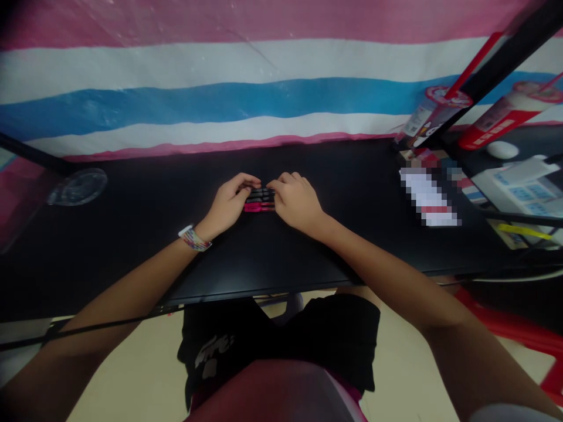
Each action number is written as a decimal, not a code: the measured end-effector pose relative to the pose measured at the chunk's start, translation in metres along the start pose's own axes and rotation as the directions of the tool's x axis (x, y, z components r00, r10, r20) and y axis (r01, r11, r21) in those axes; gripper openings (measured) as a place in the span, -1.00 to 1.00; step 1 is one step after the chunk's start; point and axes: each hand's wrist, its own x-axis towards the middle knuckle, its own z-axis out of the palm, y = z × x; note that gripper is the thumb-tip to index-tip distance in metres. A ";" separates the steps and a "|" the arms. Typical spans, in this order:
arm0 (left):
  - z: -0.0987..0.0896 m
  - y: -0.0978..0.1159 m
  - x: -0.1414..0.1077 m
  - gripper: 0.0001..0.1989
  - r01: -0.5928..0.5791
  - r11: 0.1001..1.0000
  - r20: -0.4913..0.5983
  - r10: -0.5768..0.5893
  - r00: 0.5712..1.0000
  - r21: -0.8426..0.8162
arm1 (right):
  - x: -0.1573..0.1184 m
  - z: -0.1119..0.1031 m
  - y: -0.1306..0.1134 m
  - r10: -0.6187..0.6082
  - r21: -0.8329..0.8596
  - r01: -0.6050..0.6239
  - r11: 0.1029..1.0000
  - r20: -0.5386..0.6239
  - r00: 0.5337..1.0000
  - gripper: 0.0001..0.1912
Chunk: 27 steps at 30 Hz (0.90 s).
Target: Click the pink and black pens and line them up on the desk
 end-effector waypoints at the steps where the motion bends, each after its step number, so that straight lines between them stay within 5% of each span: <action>1: -0.001 -0.001 0.001 -0.65 -0.008 1.000 0.004 0.008 1.000 -0.006 | 0.000 0.000 0.000 -0.003 -0.020 0.003 1.000 0.003 1.000 -0.52; 12: -0.004 0.004 0.001 -0.68 -0.082 0.996 0.015 0.081 0.997 0.038 | 0.001 -0.005 -0.003 -0.026 -0.117 0.028 0.993 0.017 1.000 -0.62; 17: -0.004 0.002 0.001 -0.67 -0.090 0.991 -0.014 0.091 0.996 0.096 | 0.001 -0.006 -0.002 -0.054 -0.059 0.049 0.997 -0.094 0.994 -0.62; 21: -0.006 0.000 0.002 -0.69 -0.080 0.992 -0.015 0.082 0.997 0.098 | 0.000 -0.008 -0.003 -0.249 0.068 0.257 0.964 -0.105 0.963 -0.78; 27: -0.008 0.007 0.001 -0.70 -0.131 0.983 -0.037 0.137 0.990 0.127 | -0.001 -0.001 -0.004 -0.470 0.053 0.476 0.878 -0.087 0.878 -0.74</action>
